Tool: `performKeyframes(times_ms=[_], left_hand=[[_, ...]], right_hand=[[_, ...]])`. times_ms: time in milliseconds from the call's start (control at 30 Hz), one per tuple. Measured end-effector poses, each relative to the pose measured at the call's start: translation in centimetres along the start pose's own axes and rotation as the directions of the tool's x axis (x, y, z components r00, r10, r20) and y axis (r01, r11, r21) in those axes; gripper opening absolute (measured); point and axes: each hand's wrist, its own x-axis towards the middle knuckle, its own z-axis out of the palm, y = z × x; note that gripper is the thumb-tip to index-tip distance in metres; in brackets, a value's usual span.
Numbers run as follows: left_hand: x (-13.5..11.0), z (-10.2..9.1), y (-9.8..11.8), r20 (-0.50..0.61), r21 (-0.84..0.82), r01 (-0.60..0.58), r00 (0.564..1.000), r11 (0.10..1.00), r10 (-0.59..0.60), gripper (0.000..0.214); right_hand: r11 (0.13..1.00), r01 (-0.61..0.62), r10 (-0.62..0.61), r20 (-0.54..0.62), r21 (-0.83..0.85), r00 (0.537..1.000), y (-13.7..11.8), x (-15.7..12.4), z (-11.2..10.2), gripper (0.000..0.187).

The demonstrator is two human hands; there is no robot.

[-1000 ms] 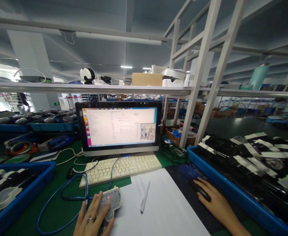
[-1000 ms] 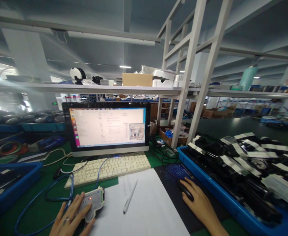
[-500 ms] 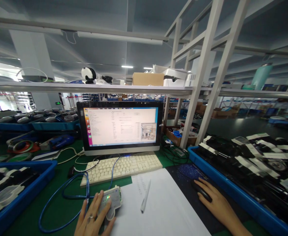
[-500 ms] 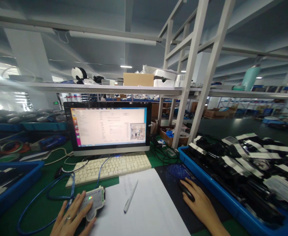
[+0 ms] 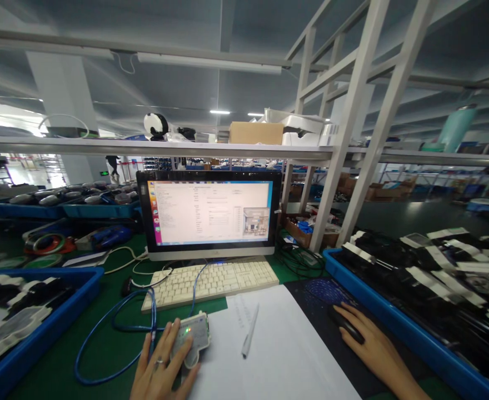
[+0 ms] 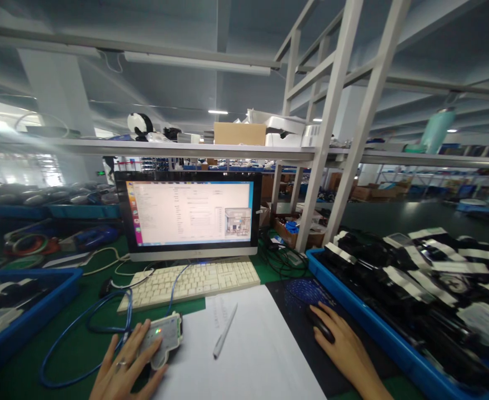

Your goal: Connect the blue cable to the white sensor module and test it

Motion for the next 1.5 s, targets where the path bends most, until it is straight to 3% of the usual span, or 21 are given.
performKeyframes(times_ms=[167,300,467,533,567,600,633,667,700,733,833,900,1033,1100,1167,1233,1267,1333,1367,1400,1500], left_hand=[[0.1,0.0,0.1,0.017,0.000,0.019,1.000,1.000,-0.019,0.046],[0.1,-0.4,0.5,0.037,-0.011,0.063,0.997,0.998,-0.062,0.047],[0.1,-0.6,1.0,0.072,-0.010,0.107,0.992,0.994,-0.106,0.038],[0.2,-0.7,1.1,0.087,-0.008,0.119,0.989,0.993,-0.118,0.037],[0.2,-0.7,1.1,0.091,-0.004,0.122,0.988,0.993,-0.121,0.036],[0.3,-0.7,1.2,0.092,0.001,0.121,0.988,0.993,-0.121,0.036],[0.3,-0.8,1.2,0.099,0.010,0.120,0.988,0.993,-0.121,0.036],[0.3,-0.8,1.2,0.104,0.019,0.116,0.988,0.993,-0.117,0.037],[0.3,-0.9,1.2,0.108,0.028,0.113,0.987,0.993,-0.116,0.039],[0.3,-0.9,1.2,0.117,0.038,0.110,0.987,0.993,-0.114,0.041],[0.6,-1.1,1.4,0.125,0.032,0.121,0.984,0.992,-0.124,0.044],[0.9,-1.2,1.6,0.068,-0.067,0.210,0.976,0.975,-0.206,0.026],[1.3,-1.4,2.0,0.058,-0.119,0.252,0.967,0.960,-0.246,0.023],[1.1,-1.6,2.0,0.121,-0.021,0.164,0.979,0.986,-0.161,0.046],[0.7,-1.7,1.7,0.146,0.003,0.188,0.972,0.982,-0.186,0.065],[0.1,-1.7,0.8,0.103,-0.115,0.430,0.902,0.895,-0.420,0.056],[-0.1,-1.7,0.1,0.083,-0.224,0.570,0.820,0.791,-0.567,0.043],[-0.4,-1.6,-1.6,0.168,-0.328,0.828,0.525,0.455,-0.834,0.041],[-0.4,-1.6,-2.6,0.292,-0.297,0.895,0.418,0.334,-0.860,0.057],[-0.3,-1.6,-3.5,0.442,-0.237,0.935,0.345,0.263,-0.828,0.067],[0.3,-1.6,-5.3,0.758,-0.024,0.961,0.198,0.277,-0.621,0.055]], right_hand=[[0.999,-0.007,0.007,0.012,-0.032,1.000,0.3,-0.2,0.0,0.044],[0.992,-0.090,0.095,-0.057,0.086,0.994,-0.4,1.5,-1.0,0.049],[0.928,-0.123,0.196,-0.180,0.351,0.964,-5.2,7.1,-2.7,0.038],[0.860,-0.159,0.255,-0.137,0.485,0.957,-7.9,9.5,-2.4,0.033],[0.789,-0.195,0.304,-0.093,0.583,0.948,-9.3,10.5,-2.0,0.029],[0.649,-0.241,0.348,0.001,0.721,0.938,-10.7,11.5,-1.5,0.027],[0.434,-0.298,0.386,0.123,0.850,0.914,-12.0,12.3,-0.8,0.028],[0.150,-0.433,0.420,0.339,0.889,0.842,-13.1,13.0,-0.1,0.047],[-0.159,-0.565,0.453,0.568,0.810,0.687,-14.2,13.5,0.6,0.070],[-0.259,-0.577,0.442,0.627,0.774,0.642,-15.0,13.8,1.3,0.078],[-0.409,-0.556,0.491,0.688,0.724,0.535,-16.5,13.5,2.8,0.075],[-0.460,-0.567,0.502,0.727,0.683,0.469,-16.7,12.8,3.3,0.076],[-0.530,-0.547,0.479,0.761,0.648,0.436,-16.6,12.0,3.5,0.072],[-0.557,-0.533,0.478,0.771,0.636,0.421,-16.6,12.0,3.6,0.069],[-0.576,-0.520,0.477,0.776,0.631,0.413,-16.6,12.1,3.8,0.066],[-0.585,-0.517,0.475,0.781,0.625,0.406,-16.7,12.2,3.9,0.065],[-0.587,-0.519,0.474,0.783,0.621,0.402,-16.7,12.2,3.9,0.065],[-0.582,-0.528,0.475,0.785,0.619,0.397,-16.8,12.3,3.8,0.066],[-0.578,-0.530,0.474,0.784,0.621,0.402,-16.8,12.4,3.8,0.066],[-0.574,-0.530,0.473,0.782,0.623,0.406,-16.9,12.4,3.7,0.066],[-0.576,-0.530,0.468,0.782,0.623,0.411,-17.0,12.7,3.7,0.065]])
